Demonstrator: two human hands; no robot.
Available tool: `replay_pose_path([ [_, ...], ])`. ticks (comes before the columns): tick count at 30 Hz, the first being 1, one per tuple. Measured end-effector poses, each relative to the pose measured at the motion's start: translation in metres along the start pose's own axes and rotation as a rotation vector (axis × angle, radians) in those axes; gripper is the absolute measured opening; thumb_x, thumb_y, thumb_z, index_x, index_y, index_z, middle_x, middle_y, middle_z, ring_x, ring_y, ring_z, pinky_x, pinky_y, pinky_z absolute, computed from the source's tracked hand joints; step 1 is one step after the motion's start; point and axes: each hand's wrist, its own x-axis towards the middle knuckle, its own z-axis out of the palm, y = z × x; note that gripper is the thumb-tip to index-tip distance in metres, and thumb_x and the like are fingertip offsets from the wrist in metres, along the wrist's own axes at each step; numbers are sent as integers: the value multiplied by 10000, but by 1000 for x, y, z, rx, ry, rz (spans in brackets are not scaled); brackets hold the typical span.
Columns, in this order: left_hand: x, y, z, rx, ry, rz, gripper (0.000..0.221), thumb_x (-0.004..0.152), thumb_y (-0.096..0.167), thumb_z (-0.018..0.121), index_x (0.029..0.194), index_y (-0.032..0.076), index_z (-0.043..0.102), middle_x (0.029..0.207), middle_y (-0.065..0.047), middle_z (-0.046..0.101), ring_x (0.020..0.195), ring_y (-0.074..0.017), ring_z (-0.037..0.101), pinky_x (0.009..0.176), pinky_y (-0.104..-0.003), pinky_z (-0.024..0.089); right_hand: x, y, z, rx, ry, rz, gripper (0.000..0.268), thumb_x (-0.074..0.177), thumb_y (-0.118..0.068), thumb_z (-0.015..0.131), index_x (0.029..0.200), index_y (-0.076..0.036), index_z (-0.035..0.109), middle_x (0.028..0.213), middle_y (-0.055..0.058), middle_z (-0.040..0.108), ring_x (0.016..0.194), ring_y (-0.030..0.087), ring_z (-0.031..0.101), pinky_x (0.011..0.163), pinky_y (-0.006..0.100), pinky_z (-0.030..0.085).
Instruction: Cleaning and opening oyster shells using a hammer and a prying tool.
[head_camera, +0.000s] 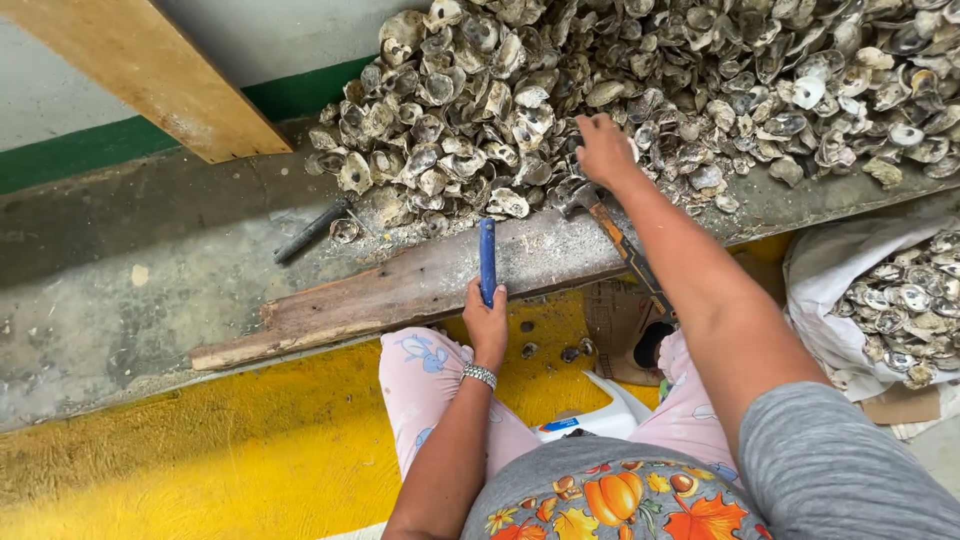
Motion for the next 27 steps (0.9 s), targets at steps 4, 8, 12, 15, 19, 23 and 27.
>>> replay_pose_path([
  [4, 1, 8, -1, 52, -2, -13, 315, 919, 185, 701, 1189, 53, 609, 839, -64, 656, 729, -136, 599, 703, -312, 516, -1, 0, 12, -143, 60, -18, 421, 897, -114, 745, 1281, 9, 628, 1255, 228, 523, 1132, 407, 603, 969, 483, 527],
  [8, 1, 11, -1, 55, -12, -20, 312, 921, 194, 693, 1187, 54, 606, 817, -78, 652, 713, -150, 600, 695, -325, 517, -14, 9, -2, 90, 192, 104, 201, 924, -18, 673, 1122, 13, 686, 1269, 210, 528, 1052, 339, 664, 937, 419, 581],
  [12, 2, 2, 0, 56, 11, 63, 313, 918, 192, 695, 1178, 44, 604, 843, -96, 663, 735, -174, 618, 721, -339, 522, -29, 28, -15, 322, 428, 30, 222, 889, -35, 725, 1111, -27, 731, 1095, 175, 672, 975, 275, 697, 917, 416, 580],
  [15, 2, -2, 4, 62, 20, 138, 301, 943, 221, 682, 1168, 35, 608, 865, -113, 665, 750, -198, 624, 730, -355, 518, -81, -31, -47, 468, -77, 194, 302, 901, -75, 675, 1201, -104, 682, 1140, 127, 681, 942, 271, 655, 828, 430, 581],
  [19, -3, 7, 4, 72, -21, 106, 304, 992, 287, 638, 1164, 37, 617, 848, -120, 662, 734, -209, 614, 707, -366, 509, -114, -41, -4, 280, -317, -17, 306, 927, -134, 701, 1230, -99, 727, 1178, 148, 710, 1048, 273, 690, 950, 416, 573],
  [23, -10, 14, 0, 89, -78, 76, 340, 1018, 346, 591, 1178, 47, 621, 807, -122, 654, 697, -214, 605, 675, -377, 497, -149, -71, -29, 262, -305, -83, 475, 918, -222, 736, 1365, -113, 617, 1344, 166, 570, 1191, 310, 591, 1029, 454, 490],
  [27, -10, 8, -1, 113, -119, 146, 359, 1014, 365, 595, 1186, 54, 638, 812, -123, 655, 704, -216, 611, 686, -380, 502, -189, -45, -48, 139, -146, 113, 532, 926, -243, 725, 1403, -68, 565, 1401, 178, 469, 1273, 333, 516, 1081, 500, 450],
])
